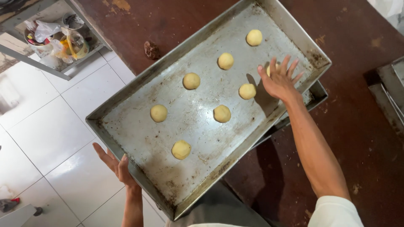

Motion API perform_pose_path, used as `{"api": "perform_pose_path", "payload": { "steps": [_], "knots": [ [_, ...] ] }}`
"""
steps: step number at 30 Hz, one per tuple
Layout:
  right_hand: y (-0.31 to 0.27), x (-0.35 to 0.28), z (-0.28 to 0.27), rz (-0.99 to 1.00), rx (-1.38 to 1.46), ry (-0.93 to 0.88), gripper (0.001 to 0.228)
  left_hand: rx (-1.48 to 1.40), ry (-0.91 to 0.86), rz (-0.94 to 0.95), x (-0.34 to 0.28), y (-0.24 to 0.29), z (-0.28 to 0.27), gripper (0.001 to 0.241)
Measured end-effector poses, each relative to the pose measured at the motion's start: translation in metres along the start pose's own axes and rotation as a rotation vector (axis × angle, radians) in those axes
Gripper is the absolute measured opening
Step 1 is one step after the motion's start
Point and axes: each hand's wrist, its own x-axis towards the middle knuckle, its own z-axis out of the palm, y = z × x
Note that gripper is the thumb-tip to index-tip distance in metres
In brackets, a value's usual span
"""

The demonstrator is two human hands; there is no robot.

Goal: The recorder is picking up small round portions of dough from a table and arranging them on metal baking sheets.

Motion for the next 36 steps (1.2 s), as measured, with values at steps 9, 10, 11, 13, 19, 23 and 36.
{"api": "perform_pose_path", "payload": {
  "steps": [9, 10, 11, 13, 19, 23, 36],
  "knots": [
    [-0.015, 0.149, 0.021, -0.375, 0.22, 0.221, 0.075, -0.011, 0.013, 0.067, 0.001, -0.001, 0.003, 0.103],
    [-0.011, 0.162, 0.034, -0.31, 0.211, 0.174, 0.076, -0.041, 0.01, 0.06, 0.0, 0.0, 0.004, 0.103],
    [-0.016, 0.156, 0.033, -0.315, 0.213, 0.171, 0.076, -0.037, 0.013, 0.062, 0.001, 0.001, 0.006, 0.103],
    [-0.018, 0.138, 0.037, -0.309, 0.227, 0.165, 0.074, -0.058, 0.004, 0.034, -0.002, 0.005, 0.006, 0.104],
    [-0.063, 0.065, 0.027, -0.608, 0.12, 0.12, 0.078, -0.021, 0.012, 0.016, -0.001, 0.009, 0.01, 0.101],
    [-0.058, 0.067, 0.081, -0.724, -0.005, 0.04, 0.077, -0.021, 0.016, 0.001, -0.004, 0.008, 0.01, 0.1],
    [-0.128, -0.014, 0.111, -1.044, -0.099, 0.083, 0.083, 0.003, 0.021, 0.091, 0.0, -0.005, 0.002, 0.097]
  ]
}}
